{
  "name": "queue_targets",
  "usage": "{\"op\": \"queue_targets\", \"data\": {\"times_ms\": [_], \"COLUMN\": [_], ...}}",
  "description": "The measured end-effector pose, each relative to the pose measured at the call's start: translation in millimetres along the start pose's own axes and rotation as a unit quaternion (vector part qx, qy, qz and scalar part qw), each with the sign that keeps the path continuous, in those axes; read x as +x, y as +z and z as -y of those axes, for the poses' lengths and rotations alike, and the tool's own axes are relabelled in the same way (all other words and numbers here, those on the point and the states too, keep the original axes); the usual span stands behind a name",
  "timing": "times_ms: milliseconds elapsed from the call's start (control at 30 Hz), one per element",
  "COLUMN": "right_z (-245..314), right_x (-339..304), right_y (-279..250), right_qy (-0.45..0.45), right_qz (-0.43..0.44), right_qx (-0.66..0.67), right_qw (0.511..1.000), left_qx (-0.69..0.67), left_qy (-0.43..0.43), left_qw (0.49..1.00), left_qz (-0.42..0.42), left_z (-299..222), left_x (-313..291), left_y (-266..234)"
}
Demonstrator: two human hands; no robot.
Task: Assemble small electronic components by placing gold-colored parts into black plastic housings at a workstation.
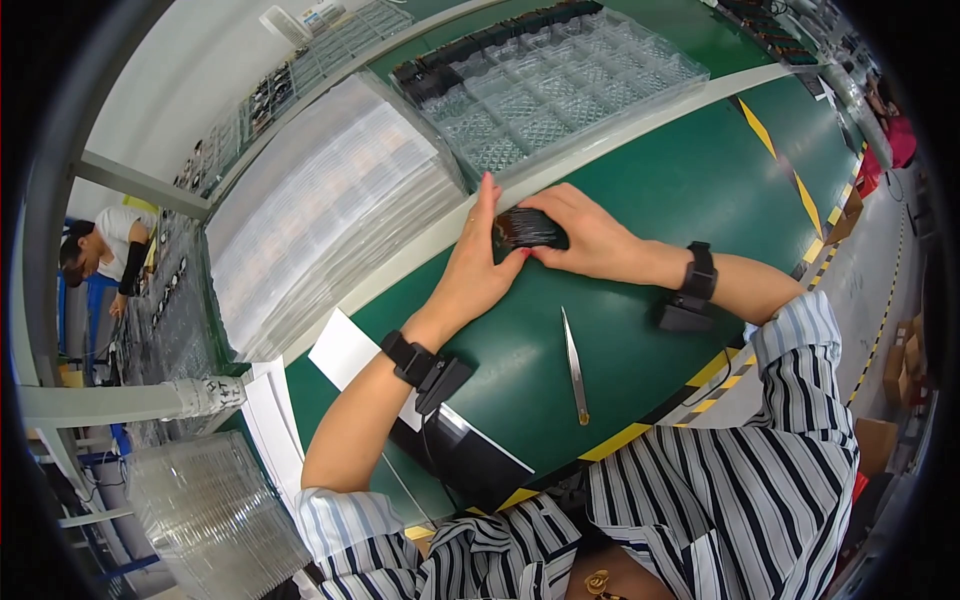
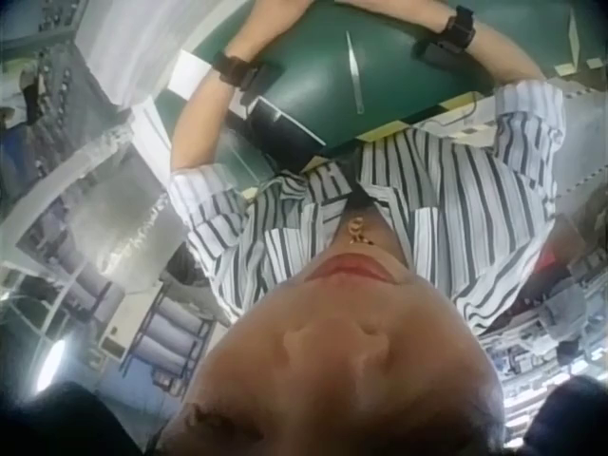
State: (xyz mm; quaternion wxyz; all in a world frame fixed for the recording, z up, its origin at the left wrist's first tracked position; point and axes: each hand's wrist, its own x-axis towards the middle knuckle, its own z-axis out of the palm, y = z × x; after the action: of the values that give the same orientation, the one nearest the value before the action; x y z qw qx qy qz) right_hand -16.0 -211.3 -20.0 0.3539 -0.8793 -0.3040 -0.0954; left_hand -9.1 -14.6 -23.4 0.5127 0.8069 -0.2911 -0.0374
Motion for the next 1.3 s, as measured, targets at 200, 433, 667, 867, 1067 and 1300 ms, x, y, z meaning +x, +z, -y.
{"op": "queue_targets", "data": {"times_ms": [200, 433, 667, 867, 1067, 1300], "right_z": [-19, -104, -108, -108, -138, -127], "right_x": [87, 209, 225, 232, 248, 245], "right_y": [-39, -12, 15, 8, -14, -8], "right_qy": [0.150, 0.299, 0.311, 0.310, 0.354, 0.357], "right_qz": [-0.147, -0.183, -0.144, -0.105, -0.032, -0.013], "right_qx": [0.037, -0.172, -0.237, -0.158, -0.096, -0.118], "right_qw": [0.977, 0.920, 0.909, 0.932, 0.930, 0.926], "left_qx": [-0.050, -0.030, -0.026, -0.020, -0.022, -0.015], "left_qy": [-0.031, 0.009, 0.002, -0.003, 0.000, -0.001], "left_qw": [0.997, 0.998, 0.997, 0.997, 0.997, 0.997], "left_qz": [0.041, 0.061, 0.076, 0.072, 0.076, 0.075], "left_z": [6, 6, 4, 4, 2, 5], "left_x": [-8, -3, -3, -4, -3, -5], "left_y": [-19, -13, -21, -23, -21, -23]}}
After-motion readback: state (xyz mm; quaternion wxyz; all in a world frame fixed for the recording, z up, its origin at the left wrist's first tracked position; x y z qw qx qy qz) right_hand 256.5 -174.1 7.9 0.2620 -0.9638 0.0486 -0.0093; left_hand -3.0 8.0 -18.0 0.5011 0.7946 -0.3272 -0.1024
